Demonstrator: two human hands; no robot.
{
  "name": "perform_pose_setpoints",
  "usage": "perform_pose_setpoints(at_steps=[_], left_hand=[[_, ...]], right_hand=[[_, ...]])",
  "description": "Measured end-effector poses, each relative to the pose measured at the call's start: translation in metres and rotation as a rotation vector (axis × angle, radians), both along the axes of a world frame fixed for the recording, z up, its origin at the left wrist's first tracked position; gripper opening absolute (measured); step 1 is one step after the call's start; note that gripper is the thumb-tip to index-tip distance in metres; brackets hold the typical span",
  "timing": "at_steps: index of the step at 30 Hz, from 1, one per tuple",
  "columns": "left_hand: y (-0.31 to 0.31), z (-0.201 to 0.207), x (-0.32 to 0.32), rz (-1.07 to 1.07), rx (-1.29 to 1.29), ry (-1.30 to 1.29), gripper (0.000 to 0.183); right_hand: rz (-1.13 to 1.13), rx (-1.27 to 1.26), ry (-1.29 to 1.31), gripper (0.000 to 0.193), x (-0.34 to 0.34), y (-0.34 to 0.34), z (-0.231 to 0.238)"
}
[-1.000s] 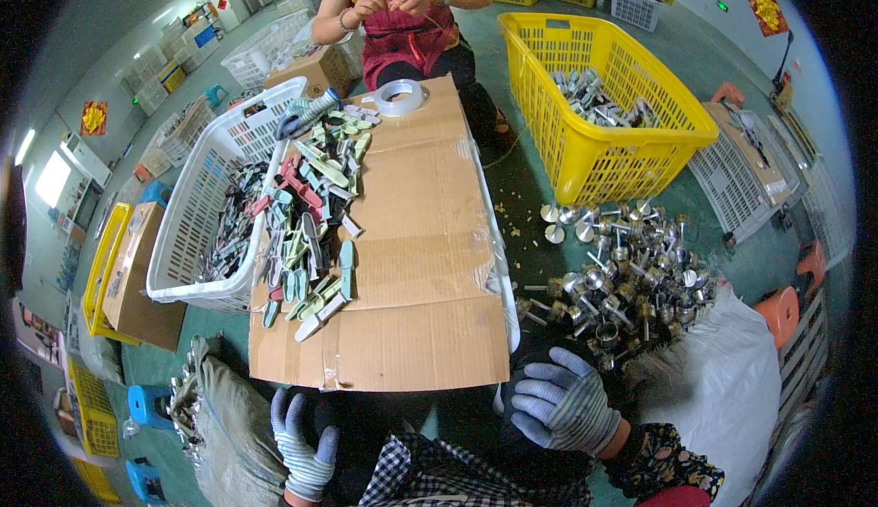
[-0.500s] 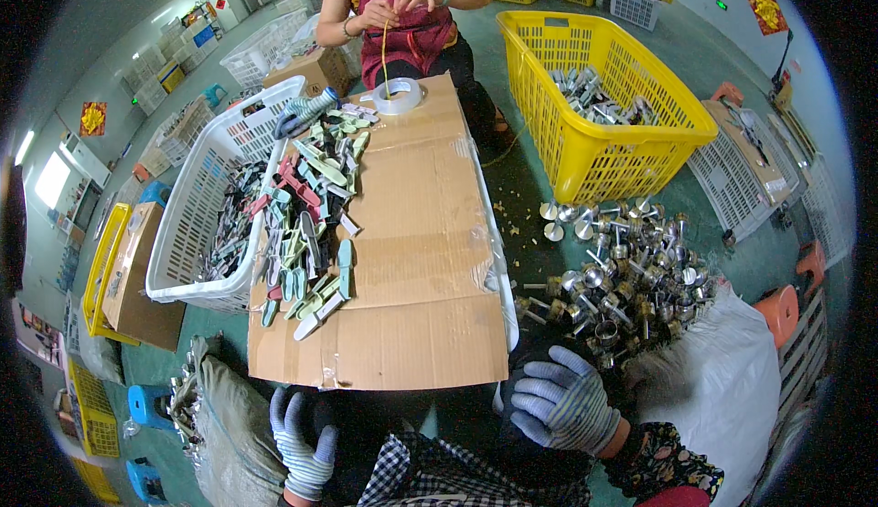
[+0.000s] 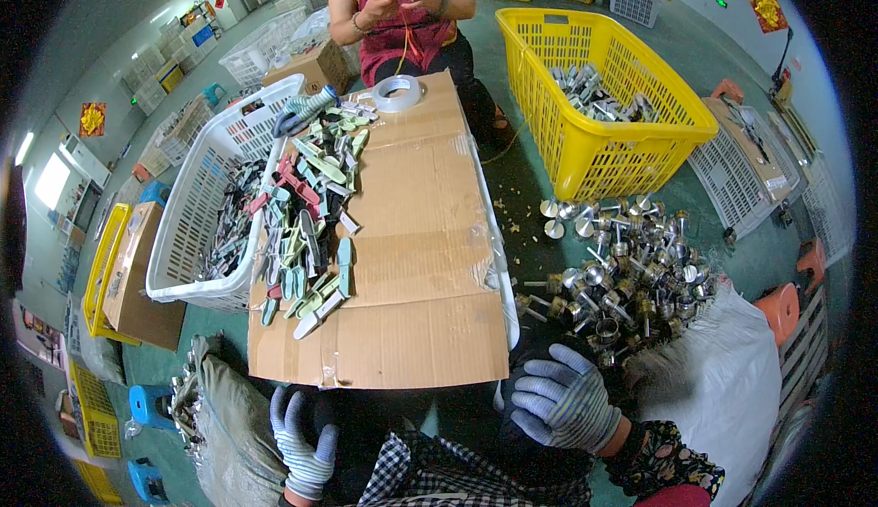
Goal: Assembling small plastic components by hand on a cardboard surface
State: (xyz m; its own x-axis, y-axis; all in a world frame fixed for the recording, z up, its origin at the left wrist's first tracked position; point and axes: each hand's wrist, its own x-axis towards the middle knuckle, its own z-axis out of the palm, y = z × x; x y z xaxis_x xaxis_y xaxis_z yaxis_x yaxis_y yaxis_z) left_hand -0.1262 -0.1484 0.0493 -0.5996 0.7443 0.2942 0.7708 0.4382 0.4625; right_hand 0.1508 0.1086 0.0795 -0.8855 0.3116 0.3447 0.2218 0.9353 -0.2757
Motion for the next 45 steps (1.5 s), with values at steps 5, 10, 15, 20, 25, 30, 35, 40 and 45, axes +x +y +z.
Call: perform_pose_setpoints(at_steps=[5,10,15,20,25,30,35,40,45], left_hand=[[0.0011,0.0031,0.0017,-0.008,-0.003,0.002,0.063],[0.0017,0.0045,0.0025,-0.007,-0.002,-0.005,0.062],[0.0022,0.0038,0.0031,0.007,0.004,-0.017,0.062],[0.0017,0.0042,0.0024,0.001,-0.006,-0.009,0.062],[0.0015,0.0025,0.0018,-0.007,0.008,-0.012,0.063],[0.001,0.0018,0.0013,-0.012,-0.002,0.014,0.063],[0.0004,0.0013,0.0014,-0.013,-0.003,0.016,0.064],[0.0006,0.0032,0.0018,-0.014,-0.005,0.015,0.063],[0.0002,0.0026,0.0011,-0.018,-0.006,0.022,0.063]], right_hand=[[-0.001,0.005,-0.013,0.017,0.0009,-0.0007,0.0],[-0.001,0.013,-0.003,0.017,0.001,-0.0007,0.0008],[-0.003,0.015,-0.001,0.017,0.0002,0.0,0.0007],[-0.003,0.01,0.004,0.017,0.0006,-0.0001,0.0007],[0.002,0.002,0.0,0.017,0.0,0.0006,0.0003],[-0.001,0.006,0.003,0.018,0.0007,0.0004,-0.0004],[0.002,0.003,0.003,0.018,0.0003,0.0007,-0.0001],[-0.001,0.009,0.001,0.019,0.0005,-0.0002,0.001],[-0.004,0.012,0.004,0.019,0.0009,-0.0003,-0.0014]])
